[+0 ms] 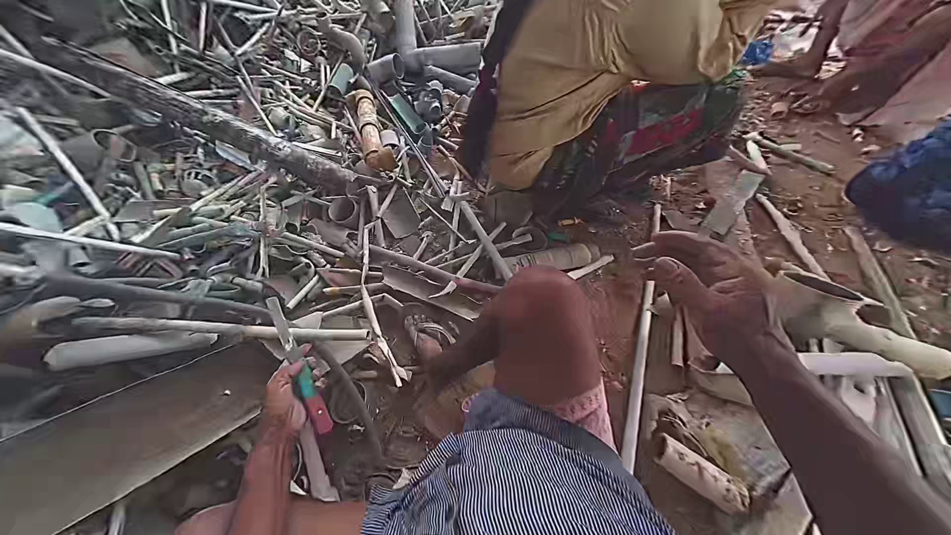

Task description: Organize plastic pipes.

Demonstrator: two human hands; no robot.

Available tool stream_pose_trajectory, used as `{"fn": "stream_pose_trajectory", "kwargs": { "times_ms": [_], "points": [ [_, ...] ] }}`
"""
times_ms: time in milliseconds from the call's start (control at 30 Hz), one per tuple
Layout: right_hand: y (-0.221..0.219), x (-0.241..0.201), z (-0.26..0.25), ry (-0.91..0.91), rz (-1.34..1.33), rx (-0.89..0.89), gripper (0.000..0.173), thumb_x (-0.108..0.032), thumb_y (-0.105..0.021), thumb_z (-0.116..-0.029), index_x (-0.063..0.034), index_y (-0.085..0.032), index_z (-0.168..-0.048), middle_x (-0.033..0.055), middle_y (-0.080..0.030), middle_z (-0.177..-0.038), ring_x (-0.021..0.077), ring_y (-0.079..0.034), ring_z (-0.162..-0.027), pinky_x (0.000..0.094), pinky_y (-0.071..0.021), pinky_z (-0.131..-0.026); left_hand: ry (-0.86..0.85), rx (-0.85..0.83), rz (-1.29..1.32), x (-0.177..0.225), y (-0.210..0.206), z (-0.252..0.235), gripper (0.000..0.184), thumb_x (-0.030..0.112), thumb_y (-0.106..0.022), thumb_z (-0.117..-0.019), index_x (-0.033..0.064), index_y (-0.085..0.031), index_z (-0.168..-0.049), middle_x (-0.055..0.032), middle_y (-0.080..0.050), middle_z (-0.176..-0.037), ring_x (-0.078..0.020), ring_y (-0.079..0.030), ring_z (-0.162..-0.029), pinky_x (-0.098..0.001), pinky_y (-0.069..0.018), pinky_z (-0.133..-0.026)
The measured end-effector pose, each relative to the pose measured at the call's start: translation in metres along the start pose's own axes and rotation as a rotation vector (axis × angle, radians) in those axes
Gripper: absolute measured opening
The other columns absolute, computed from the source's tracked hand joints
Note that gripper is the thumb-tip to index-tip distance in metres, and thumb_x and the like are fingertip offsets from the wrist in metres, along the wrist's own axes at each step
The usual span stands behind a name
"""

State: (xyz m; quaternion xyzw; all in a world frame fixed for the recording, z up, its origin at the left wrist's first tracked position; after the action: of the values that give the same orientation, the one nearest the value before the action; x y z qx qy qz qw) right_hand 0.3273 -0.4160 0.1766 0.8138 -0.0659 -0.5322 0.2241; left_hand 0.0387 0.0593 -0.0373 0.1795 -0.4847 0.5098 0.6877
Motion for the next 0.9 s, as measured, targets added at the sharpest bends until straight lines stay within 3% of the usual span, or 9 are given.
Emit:
{"fn": "stream_pose_trajectory", "kwargs": {
  "times_ms": [167, 300, 367, 433, 567, 733, 900],
  "points": [
    [-0.092, -0.051, -0.004, 0.208, -0.142, -0.292, 0.041, -0.029, -0.059, -0.097, 0.0036, -0.062, -0.121, -0.0059, -0.072, -0.106, -0.0054, -0.067, -0.095, 0.0146, -0.0557, -0.087, -0.041, -0.012, 0.118, 0.011, -0.008, 0.014, 0.029, 0.0, -0.032, -0.1053, 0.0006, -0.048, -0.129, -0.0045, -0.061, -0.082, -0.012, -0.062, -0.06, -0.0259, -0.0552, -0.054],
    [-0.179, -0.088, 0.018, 0.427, -0.159, -0.562, 0.037, -0.028, -0.056, -0.1008, 0.0013, -0.068, -0.12, 0.0021, -0.074, -0.107, -0.0034, -0.067, -0.097, 0.0154, -0.0544, -0.088, -0.04, -0.042, 0.187, 0.01, -0.01, 0.021, 0.032, -0.004, -0.035, -0.1045, 0.0012, -0.045, -0.134, -0.0078, -0.065, -0.09, -0.0188, -0.069, -0.071, -0.035, -0.0605, -0.063],
    [-0.217, -0.107, 0.04, 0.469, -0.228, -0.723, 0.032, -0.017, -0.056, -0.1001, 0.0054, -0.066, -0.121, 0.0092, -0.072, -0.107, 0.001, -0.066, -0.097, 0.016, -0.0528, -0.089, -0.046, -0.07, 0.195, 0.007, -0.009, 0.024, 0.032, -0.004, -0.035, -0.1049, 0.0006, -0.043, -0.136, -0.0108, -0.068, -0.096, -0.0218, -0.072, -0.078, -0.0378, -0.0619, -0.068],
    [-0.248, -0.116, 0.06, 0.465, -0.234, -0.84, 0.029, -0.012, -0.058, -0.0967, 0.0052, -0.068, -0.118, 0.014, -0.072, -0.104, 0.0099, -0.068, -0.092, 0.0214, -0.054, -0.085, -0.056, -0.086, 0.177, 0.005, -0.008, 0.026, 0.032, -0.004, -0.036, -0.105, -0.0002, -0.043, -0.136, -0.0121, -0.071, -0.099, -0.0211, -0.074, -0.082, -0.0345, -0.0619, -0.07],
    [-0.296, -0.113, 0.091, 0.343, -0.131, -1.095, 0.032, -0.013, -0.06, -0.0989, 0.0057, -0.066, -0.124, 0.0198, -0.07, -0.109, 0.0254, -0.069, -0.095, 0.0363, -0.0555, -0.088, -0.097, -0.157, 0.129, 0.007, -0.018, 0.029, 0.03, -0.006, -0.038, -0.1027, -0.0027, -0.044, -0.132, -0.0113, -0.072, -0.103, -0.0174, -0.073, -0.087, -0.0303, -0.0604, -0.078],
    [-0.326, -0.097, 0.109, 0.182, -0.016, -1.212, 0.043, -0.016, -0.061, -0.0991, 0.0052, -0.057, -0.136, 0.0212, -0.067, -0.118, 0.0299, -0.068, -0.102, 0.044, -0.0538, -0.093, -0.071, -0.265, 0.165, 0.011, -0.051, 0.039, 0.026, -0.008, -0.042, -0.1007, -0.0017, -0.045, -0.126, -0.0121, -0.072, -0.105, -0.0185, -0.073, -0.086, -0.0317, -0.0608, -0.077],
    [-0.341, -0.073, 0.117, 0.033, -0.034, -1.249, 0.055, -0.019, -0.062, -0.0995, 0.0055, -0.045, -0.146, 0.0205, -0.066, -0.118, 0.027, -0.068, -0.098, 0.0412, -0.0546, -0.091, -0.066, -0.269, 0.184, 0.006, -0.055, 0.042, 0.026, -0.009, -0.048, -0.0986, -0.0017, -0.046, -0.123, -0.0097, -0.068, -0.098, -0.0172, -0.071, -0.083, -0.0327, -0.0604, -0.078]
  ]
}}
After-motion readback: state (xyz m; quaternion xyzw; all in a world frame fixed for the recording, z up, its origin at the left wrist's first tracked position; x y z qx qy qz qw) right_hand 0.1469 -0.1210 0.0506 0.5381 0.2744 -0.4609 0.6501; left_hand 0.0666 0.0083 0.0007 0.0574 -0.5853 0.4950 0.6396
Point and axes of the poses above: each hand's wrist, its own z-axis away from the middle knuckle, its own y-axis out of the back of the hand, x = y × z, the point moved 8 cm from there along -z, towards the middle knuckle
